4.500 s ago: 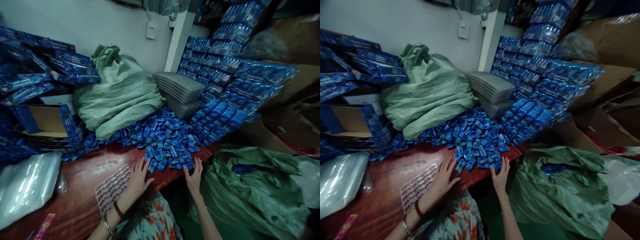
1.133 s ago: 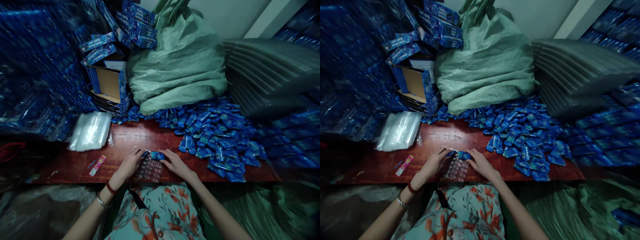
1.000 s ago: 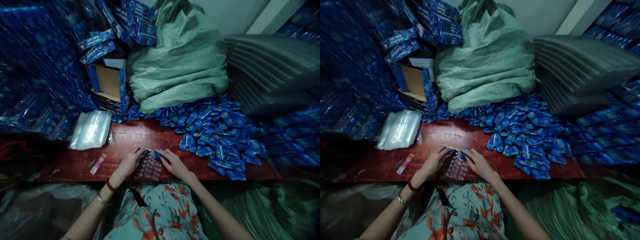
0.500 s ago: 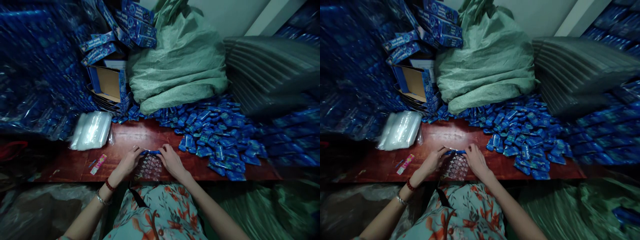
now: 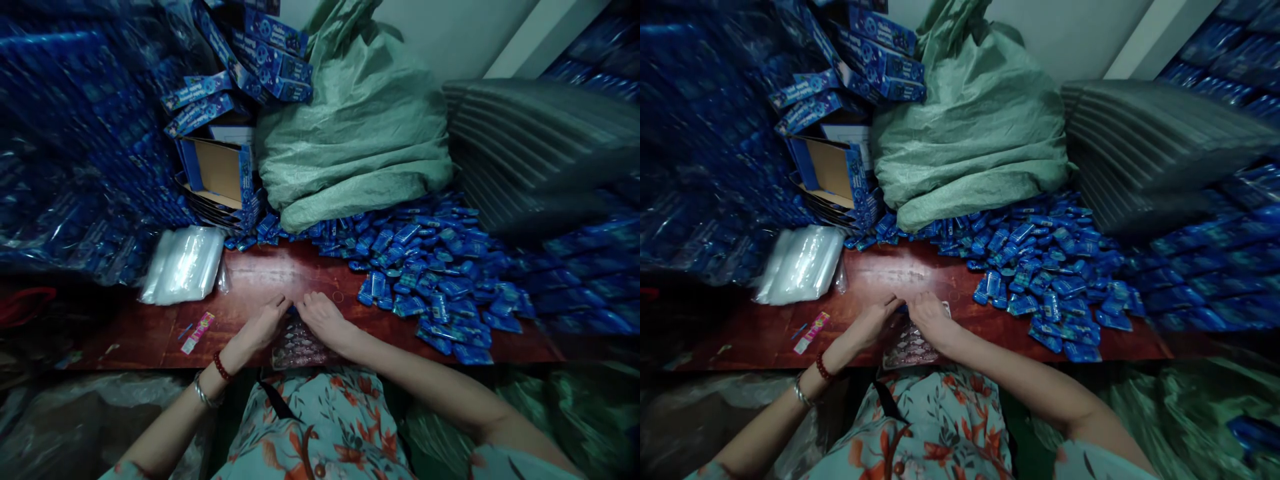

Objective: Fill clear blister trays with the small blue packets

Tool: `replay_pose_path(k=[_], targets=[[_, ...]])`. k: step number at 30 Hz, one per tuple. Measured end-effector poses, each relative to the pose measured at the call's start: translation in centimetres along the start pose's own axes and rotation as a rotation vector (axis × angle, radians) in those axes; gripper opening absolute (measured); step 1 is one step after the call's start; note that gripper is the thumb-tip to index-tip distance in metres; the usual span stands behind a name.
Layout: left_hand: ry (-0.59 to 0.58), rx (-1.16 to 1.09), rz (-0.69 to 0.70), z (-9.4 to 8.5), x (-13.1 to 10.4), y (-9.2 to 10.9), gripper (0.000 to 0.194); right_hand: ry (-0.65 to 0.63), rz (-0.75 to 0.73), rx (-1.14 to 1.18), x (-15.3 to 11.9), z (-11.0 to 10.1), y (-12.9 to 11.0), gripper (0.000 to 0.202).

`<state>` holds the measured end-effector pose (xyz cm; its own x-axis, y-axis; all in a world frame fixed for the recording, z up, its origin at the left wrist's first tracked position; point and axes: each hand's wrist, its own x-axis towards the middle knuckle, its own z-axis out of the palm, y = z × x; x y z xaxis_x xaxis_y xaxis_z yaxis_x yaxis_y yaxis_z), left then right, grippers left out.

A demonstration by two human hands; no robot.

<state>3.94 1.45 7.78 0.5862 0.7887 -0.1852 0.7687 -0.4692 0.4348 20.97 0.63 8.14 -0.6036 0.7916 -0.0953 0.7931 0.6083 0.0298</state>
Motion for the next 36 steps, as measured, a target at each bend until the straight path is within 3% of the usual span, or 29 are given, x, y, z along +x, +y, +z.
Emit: replay_pose_path(k=[7, 13, 15, 17, 19, 21, 23, 26, 30, 33, 36], targets=[[-0.064, 0.201, 0.017, 1.2, 0.7, 2.1, 0.034, -0.037, 0.060, 0.036, -0.9, 0.1, -0.6, 0.026], [0.012, 0.202, 0.098, 0.6, 1.6, 1.0, 0.032, 0.052, 0.122, 0.290, -2.7, 0.2, 1.9, 0.027], [0.092, 0.159, 0.090, 0.6, 1.1, 0.5, 0.035, 0.100, 0.170, 0.417, -3.8, 1.1, 3.6, 0.027], [0.255, 0.120, 0.067, 1.0, 0.1, 0.5, 0.042, 0.149, 0.303, 0.456, -4.9, 2.4, 5.0, 0.022], [0.449, 0.077, 0.031, 2.2, -1.3, 1.1, 0.044, 0.175, 0.416, 0.420, -5.5, 4.0, 5.7, 0.020], [0.569, 0.048, 0.019, 4.0, -3.0, 2.3, 0.034, 0.174, 0.453, 0.372, -5.5, 5.5, 5.8, 0.019], [0.573, 0.071, 0.021, 6.3, -4.5, 3.4, 0.027, 0.170, 0.465, 0.341, -5.1, 6.3, 5.5, 0.019], [0.438, 0.145, 0.018, 9.2, -5.5, 3.9, 0.027, 0.170, 0.481, 0.328, -5.5, 6.3, 5.1, 0.023], [0.304, 0.138, 0.111, 10.1, -3.8, 2.1, 0.031, 0.156, 0.521, 0.372, -10.4, 6.1, 4.3, 0.025], [0.257, 0.132, 0.164, 8.7, -1.7, 0.9, 0.033, 0.111, 0.632, 0.439, -16.7, 7.4, 2.6, 0.024], [0.265, 0.167, 0.174, 6.9, -0.3, 1.0, 0.028, -0.009, 0.792, 0.442, -22.4, 9.1, 0.4, 0.024]])
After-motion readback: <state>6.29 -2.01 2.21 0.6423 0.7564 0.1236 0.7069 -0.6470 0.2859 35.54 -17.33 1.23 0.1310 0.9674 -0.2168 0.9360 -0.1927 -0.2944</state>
